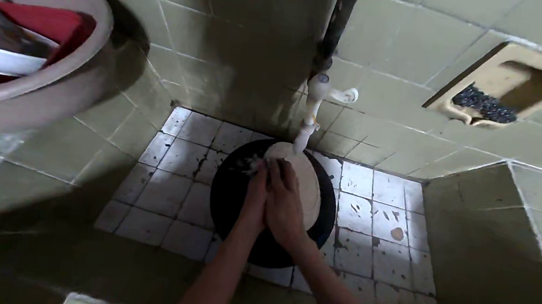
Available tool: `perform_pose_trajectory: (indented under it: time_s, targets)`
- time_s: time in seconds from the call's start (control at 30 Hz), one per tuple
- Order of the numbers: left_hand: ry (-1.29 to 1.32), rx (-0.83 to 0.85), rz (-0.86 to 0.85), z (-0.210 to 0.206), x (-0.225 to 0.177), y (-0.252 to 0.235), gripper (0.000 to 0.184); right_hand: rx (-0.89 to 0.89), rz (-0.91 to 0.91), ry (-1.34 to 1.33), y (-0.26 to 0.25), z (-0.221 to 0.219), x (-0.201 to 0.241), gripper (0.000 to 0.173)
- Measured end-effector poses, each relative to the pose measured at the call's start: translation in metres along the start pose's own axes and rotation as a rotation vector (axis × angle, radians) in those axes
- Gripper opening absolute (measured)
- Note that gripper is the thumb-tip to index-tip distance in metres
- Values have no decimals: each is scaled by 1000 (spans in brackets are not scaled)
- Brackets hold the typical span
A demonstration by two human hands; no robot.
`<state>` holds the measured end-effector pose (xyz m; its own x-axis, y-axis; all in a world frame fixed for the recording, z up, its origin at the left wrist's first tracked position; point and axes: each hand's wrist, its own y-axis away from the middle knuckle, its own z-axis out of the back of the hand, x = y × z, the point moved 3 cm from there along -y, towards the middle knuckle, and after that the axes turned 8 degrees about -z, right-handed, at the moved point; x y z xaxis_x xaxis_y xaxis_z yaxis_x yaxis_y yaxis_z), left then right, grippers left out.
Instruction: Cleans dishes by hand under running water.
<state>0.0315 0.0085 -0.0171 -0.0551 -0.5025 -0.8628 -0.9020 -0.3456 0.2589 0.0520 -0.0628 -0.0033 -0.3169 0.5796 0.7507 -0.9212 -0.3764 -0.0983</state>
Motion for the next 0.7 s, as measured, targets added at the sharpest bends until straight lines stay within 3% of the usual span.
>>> perform_pose_trajectory:
  time_s: [0.13, 0.2, 0.33, 0.47, 0.5, 0.57, 0.63, 0.7]
  targets:
    - [34, 59, 0, -12, 4, 3, 64, -33, -159, 76, -57, 15, -34, 41]
    - [14, 43, 3, -11, -2, 7, 63, 24, -254, 6, -66, 22, -26, 40]
    - [-29, -29, 3, -2, -3, 8, 57, 89, -38, -13, -14, 6, 5, 44]
    - [-275, -18, -33, -8, -10, 16, 71, 175, -436, -80, -67, 28, -11, 39]
    - [-290, -20, -38, -8, -12, 16, 71, 179, -465, -100, -71, 33, -10, 38]
    - [-233, -10, -51, -4, -8, 11, 66, 133, -343, -91, -50, 32, 8, 35]
    - [-188, -8, -55, 1, -2, 5, 60, 85, -110, -129, -23, 10, 7, 45]
    - [-205, -21, -51, 1, 0, 8, 63, 135, -135, -111, -28, 3, -5, 47]
